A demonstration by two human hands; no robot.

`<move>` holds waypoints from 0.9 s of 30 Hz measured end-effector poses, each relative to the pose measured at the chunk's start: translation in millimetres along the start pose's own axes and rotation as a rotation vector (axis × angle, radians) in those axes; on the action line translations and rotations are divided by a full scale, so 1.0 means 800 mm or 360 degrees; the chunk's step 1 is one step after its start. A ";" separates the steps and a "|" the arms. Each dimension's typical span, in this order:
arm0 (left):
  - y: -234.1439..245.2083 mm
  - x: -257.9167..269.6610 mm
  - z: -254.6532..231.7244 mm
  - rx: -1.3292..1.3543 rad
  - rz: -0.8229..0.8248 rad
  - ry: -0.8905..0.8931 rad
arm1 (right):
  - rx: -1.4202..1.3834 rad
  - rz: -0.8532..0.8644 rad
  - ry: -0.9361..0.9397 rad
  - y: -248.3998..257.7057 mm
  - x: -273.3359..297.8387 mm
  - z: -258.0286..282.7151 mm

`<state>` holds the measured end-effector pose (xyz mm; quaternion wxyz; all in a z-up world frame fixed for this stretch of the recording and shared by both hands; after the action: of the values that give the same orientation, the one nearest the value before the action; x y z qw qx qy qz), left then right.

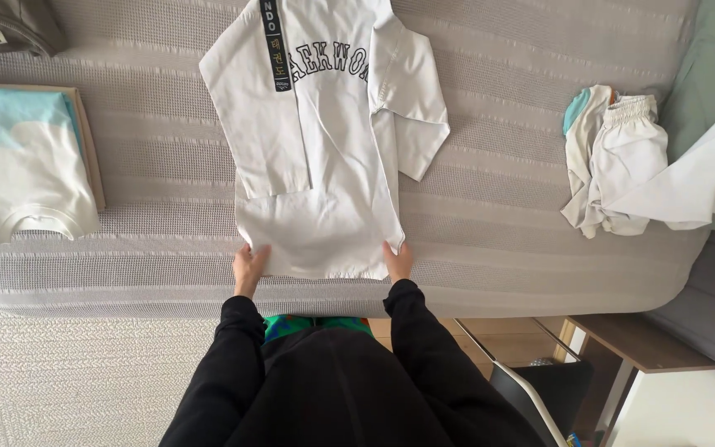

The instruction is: The person folds a white martial arts jacket, a short-sleeved rash guard, and white shorts on a bed. Each item is smoothed, folded in half, and then folded again into a compact rectangle. The folded items are stacked neatly on the bed.

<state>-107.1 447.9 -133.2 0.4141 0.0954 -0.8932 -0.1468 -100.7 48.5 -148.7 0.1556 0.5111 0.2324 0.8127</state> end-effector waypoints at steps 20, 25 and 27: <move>0.012 -0.004 0.041 0.0251 0.0252 0.0310 | 0.0313 -0.0175 0.0160 -0.003 -0.049 -0.011; 0.025 0.003 -0.004 -0.0613 -0.0128 -0.0009 | 0.0116 -0.0454 0.0444 0.023 -0.022 0.096; 0.030 0.025 -0.059 -0.0518 -0.0414 -0.0031 | -0.0283 -0.0378 0.0451 0.024 -0.035 0.137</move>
<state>-84.6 455.5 -81.7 0.3930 0.1403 -0.8419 -0.3422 10.2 42.3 -119.2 0.2606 0.3449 0.2379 0.8698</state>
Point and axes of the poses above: each hand's wrist, its own x-axis away from the middle knuckle, its own y-axis out of the back of the hand, z = x × y, the point moved 4 cm from there along -x, towards the middle knuckle, and after that the axes turned 9 degrees about -y, right-handed, at the moved point
